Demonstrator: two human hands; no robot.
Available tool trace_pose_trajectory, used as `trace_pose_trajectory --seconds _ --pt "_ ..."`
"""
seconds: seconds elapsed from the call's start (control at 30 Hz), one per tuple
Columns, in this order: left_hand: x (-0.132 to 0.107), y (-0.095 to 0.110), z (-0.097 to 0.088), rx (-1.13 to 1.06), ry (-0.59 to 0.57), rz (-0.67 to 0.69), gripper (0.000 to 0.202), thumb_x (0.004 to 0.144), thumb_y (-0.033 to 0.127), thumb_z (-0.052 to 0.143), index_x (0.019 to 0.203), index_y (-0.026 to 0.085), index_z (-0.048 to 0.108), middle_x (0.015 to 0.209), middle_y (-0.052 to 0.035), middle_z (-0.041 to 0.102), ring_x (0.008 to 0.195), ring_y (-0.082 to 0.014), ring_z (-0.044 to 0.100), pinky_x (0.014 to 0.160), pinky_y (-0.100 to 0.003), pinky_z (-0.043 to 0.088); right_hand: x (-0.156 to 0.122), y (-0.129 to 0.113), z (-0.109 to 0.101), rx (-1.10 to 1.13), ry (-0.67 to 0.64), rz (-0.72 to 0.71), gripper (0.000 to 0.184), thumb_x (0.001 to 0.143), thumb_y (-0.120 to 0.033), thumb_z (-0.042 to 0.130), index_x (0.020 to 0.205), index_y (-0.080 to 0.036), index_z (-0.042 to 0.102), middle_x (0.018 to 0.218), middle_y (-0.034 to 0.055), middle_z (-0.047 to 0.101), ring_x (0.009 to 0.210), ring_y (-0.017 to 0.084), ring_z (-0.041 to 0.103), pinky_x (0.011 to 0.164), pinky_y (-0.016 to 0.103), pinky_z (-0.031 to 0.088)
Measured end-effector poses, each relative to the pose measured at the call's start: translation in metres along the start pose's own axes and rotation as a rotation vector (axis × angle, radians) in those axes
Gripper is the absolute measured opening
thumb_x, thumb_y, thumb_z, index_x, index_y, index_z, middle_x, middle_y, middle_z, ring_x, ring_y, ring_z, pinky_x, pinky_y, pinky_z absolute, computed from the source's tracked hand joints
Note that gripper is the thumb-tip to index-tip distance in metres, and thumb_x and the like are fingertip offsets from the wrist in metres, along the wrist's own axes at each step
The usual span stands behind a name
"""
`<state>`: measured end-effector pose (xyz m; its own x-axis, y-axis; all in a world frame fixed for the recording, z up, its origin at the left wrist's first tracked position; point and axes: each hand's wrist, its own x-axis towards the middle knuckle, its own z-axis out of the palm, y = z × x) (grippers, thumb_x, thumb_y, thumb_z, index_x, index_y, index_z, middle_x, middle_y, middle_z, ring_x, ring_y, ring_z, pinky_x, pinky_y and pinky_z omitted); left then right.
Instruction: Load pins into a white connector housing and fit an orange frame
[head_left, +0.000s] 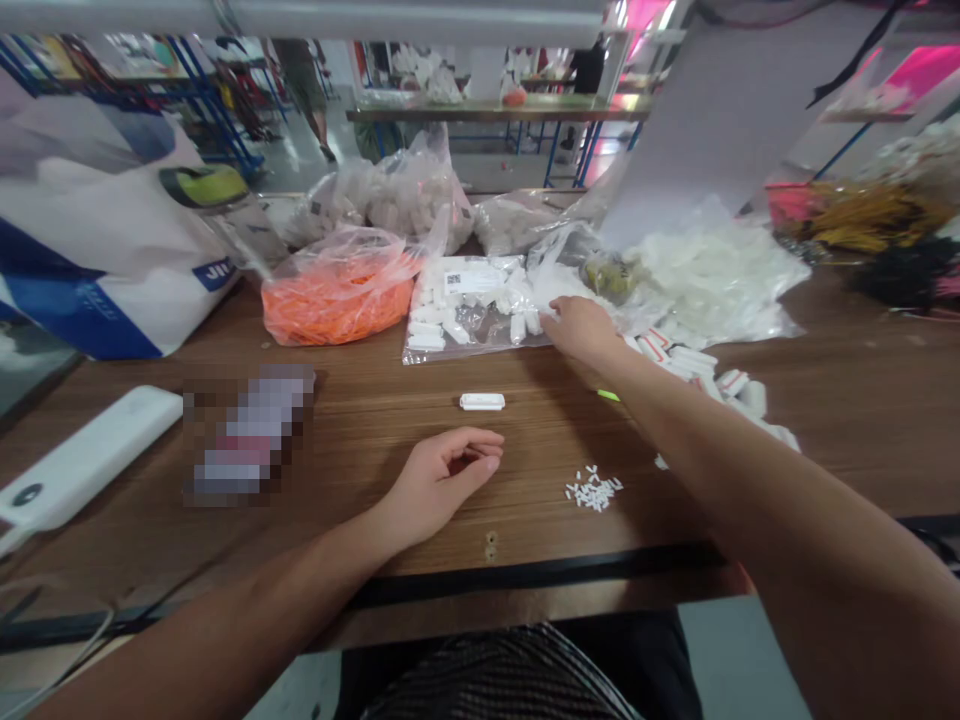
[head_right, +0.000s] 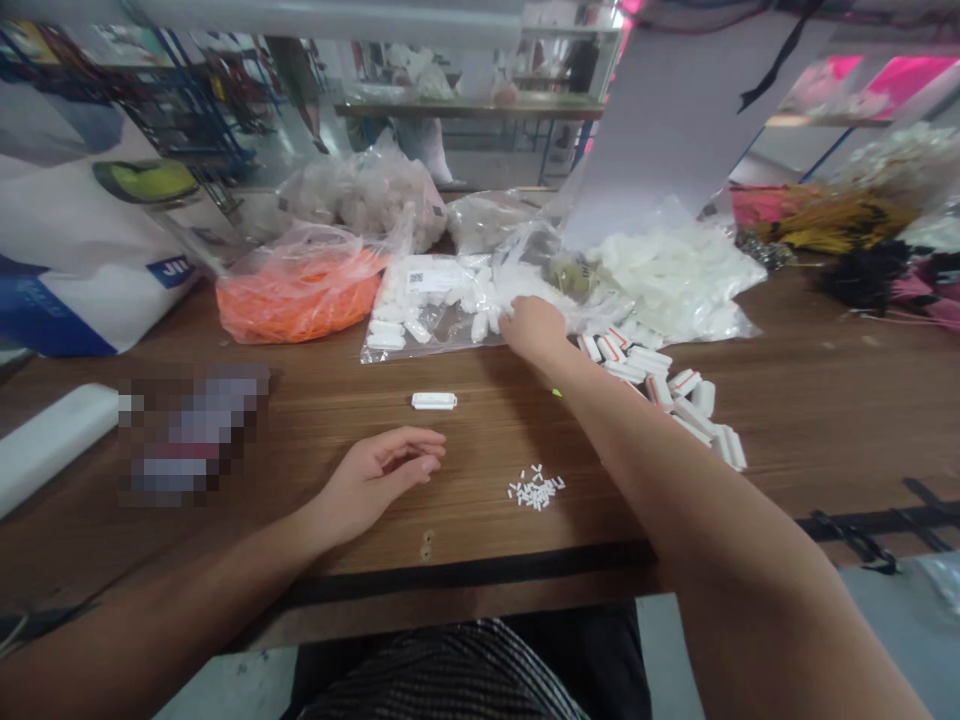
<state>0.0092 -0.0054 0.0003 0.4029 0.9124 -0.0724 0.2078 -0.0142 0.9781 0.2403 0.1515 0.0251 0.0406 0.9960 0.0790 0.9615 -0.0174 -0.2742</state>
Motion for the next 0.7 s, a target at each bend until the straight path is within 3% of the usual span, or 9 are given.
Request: trace_pose_trajectory --seconds 0.1,0.2,0.33,0.43,0.57,0.7 --pt "0.002 -0.003 -0.001 -0.004 0.042 0.009 0.025 0.085 0.032 0.064 0.104 0.017 0.069 0.095 -0.0072 0.072 0.085 -0.0175 0.065 0.081 -0.034 0.053 0.022 0.0 0.009 0.027 -0.023 0.069 0.043 0.085 -0.035 0.056 0.117 -0.008 0.066 0.113 0.0203 0.068 0.108 0.032 0.063 0.088 0.038 0.049" --pt "0.003 -0.006 -0.003 -0.038 0.069 0.005 0.025 0.085 0.033 0.062 0.104 0.017 0.069 0.092 -0.0066 0.071 0.08 -0.0164 0.064 0.076 -0.032 0.053 0.028 0.001 0.012 0.066 -0.077 0.07 0.041 0.08 -0.033 0.063 0.113 -0.01 0.067 0.095 0.0128 0.073 0.092 0.025 0.068 0.077 0.03 0.051" --pt "0.002 -0.006 -0.003 -0.014 0.057 0.012 0.025 0.085 0.033 0.063 0.103 0.017 0.069 0.094 -0.0069 0.071 0.083 -0.0168 0.064 0.078 -0.032 0.052 0.018 0.011 -0.001 0.09 -0.175 0.054 0.014 0.074 -0.024 0.065 0.079 -0.013 0.073 0.062 0.0045 0.068 0.068 0.02 0.067 0.062 0.026 0.049" --pt "0.003 -0.005 -0.002 -0.014 0.062 0.014 0.024 0.085 0.033 0.063 0.104 0.018 0.069 0.094 -0.007 0.071 0.084 -0.0169 0.064 0.08 -0.033 0.052 0.01 0.022 -0.021 0.081 -0.182 0.052 0.007 0.065 -0.018 0.071 0.059 -0.016 0.067 0.054 0.0035 0.064 0.069 0.023 0.066 0.063 0.028 0.049" --pt "0.003 -0.005 0.0 -0.013 0.065 0.015 0.024 0.085 0.032 0.063 0.103 0.018 0.069 0.094 -0.0073 0.071 0.085 -0.0172 0.064 0.08 -0.033 0.052 0.012 0.024 -0.038 0.219 -0.037 0.068 0.007 0.069 -0.021 0.073 0.07 -0.015 0.069 0.072 0.009 0.07 0.085 0.027 0.068 0.072 0.034 0.052" --pt "0.003 -0.006 0.0 -0.042 0.061 0.008 0.025 0.085 0.032 0.063 0.103 0.017 0.069 0.093 -0.0072 0.07 0.082 -0.0167 0.064 0.075 -0.032 0.052 0.029 0.009 -0.019 0.553 -0.06 0.092 0.012 0.081 -0.023 0.068 0.081 -0.012 0.07 0.069 0.0069 0.07 0.062 0.018 0.067 0.061 0.029 0.053"
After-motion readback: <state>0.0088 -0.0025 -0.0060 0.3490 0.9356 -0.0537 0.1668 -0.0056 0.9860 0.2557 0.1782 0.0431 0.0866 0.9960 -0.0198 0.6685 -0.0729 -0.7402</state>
